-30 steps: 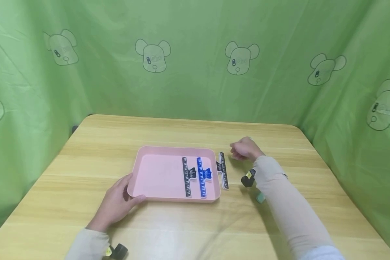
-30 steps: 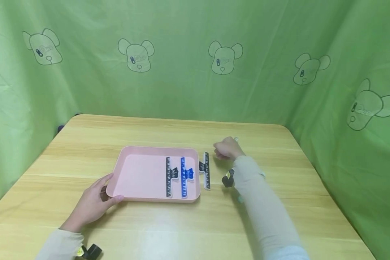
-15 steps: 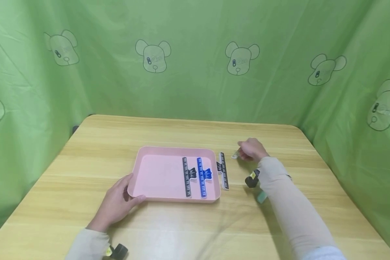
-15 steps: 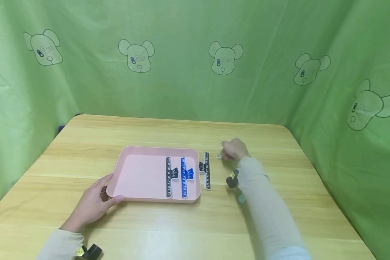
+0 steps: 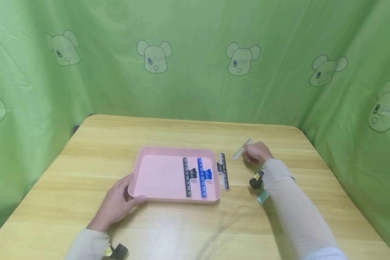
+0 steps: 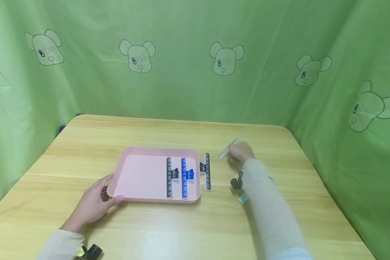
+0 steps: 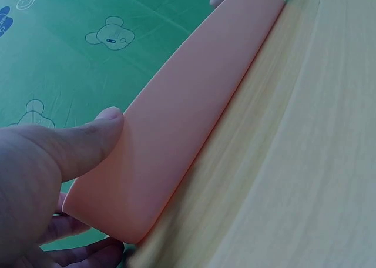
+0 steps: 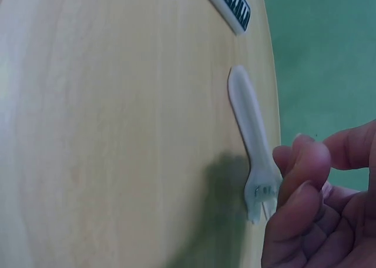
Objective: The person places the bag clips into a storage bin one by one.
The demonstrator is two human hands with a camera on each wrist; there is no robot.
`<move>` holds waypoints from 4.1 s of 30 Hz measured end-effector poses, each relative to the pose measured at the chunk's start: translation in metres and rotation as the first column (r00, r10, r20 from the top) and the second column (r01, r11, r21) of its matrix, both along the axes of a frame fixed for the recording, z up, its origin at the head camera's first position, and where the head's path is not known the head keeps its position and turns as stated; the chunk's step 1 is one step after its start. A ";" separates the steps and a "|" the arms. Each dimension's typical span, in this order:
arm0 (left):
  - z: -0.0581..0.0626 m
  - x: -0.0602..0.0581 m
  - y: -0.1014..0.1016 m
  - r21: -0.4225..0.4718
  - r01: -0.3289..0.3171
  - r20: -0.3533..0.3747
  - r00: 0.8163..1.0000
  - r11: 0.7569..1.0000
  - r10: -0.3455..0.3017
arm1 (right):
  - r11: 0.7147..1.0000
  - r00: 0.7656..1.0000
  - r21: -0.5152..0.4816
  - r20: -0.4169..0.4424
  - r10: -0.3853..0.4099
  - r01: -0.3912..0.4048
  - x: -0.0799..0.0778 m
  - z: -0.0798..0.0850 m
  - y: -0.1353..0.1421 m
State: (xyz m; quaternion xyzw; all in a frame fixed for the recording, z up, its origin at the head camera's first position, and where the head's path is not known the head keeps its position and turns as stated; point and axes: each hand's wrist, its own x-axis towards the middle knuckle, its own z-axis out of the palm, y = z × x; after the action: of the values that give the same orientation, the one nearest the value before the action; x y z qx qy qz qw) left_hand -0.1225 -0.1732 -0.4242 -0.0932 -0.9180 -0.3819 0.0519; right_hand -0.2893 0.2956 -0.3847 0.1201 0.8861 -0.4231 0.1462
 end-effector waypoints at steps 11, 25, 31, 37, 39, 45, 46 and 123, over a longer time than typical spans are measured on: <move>-0.003 -0.001 -0.001 0.008 0.002 -0.008 1.000 1.000 -0.002 | 1.000 1.000 0.018 0.017 0.008 -0.008 -0.003 -0.008 0.011; -0.005 -0.002 -0.001 0.003 0.003 -0.008 1.000 1.000 -0.003 | 0.997 0.995 -0.049 0.077 -0.060 0.064 -0.003 -0.018 0.023; -0.005 -0.002 0.000 0.001 0.002 0.000 1.000 1.000 -0.002 | 0.997 0.995 -0.037 0.081 -0.061 0.064 -0.004 -0.019 0.025; -0.004 -0.002 0.000 -0.001 -0.002 0.000 1.000 1.000 0.002 | 0.996 0.994 -0.051 0.086 -0.072 0.077 -0.005 -0.021 0.024; -0.004 -0.002 0.000 -0.005 -0.005 0.001 1.000 1.000 0.005 | 0.995 0.993 -0.057 0.085 -0.078 0.083 -0.006 -0.022 0.024; -0.004 -0.002 0.000 0.001 -0.004 0.004 1.000 1.000 0.004 | 0.993 0.994 -0.065 0.050 -0.095 0.098 -0.007 -0.023 0.024; -0.004 -0.002 0.000 0.002 -0.004 0.004 1.000 1.000 0.004 | 0.993 0.995 -0.066 0.048 -0.093 0.096 -0.007 -0.023 0.025; -0.003 -0.002 0.000 0.005 0.001 0.004 1.000 1.000 -0.001 | 0.979 0.982 -0.191 -0.154 -0.106 0.076 0.002 -0.004 0.013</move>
State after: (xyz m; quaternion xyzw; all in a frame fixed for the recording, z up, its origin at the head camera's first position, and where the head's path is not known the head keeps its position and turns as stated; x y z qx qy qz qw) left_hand -0.1242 -0.1732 -0.4274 -0.0925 -0.9171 -0.3844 0.0501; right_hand -0.2878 0.3082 -0.3891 0.1114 0.8457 -0.5179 0.0641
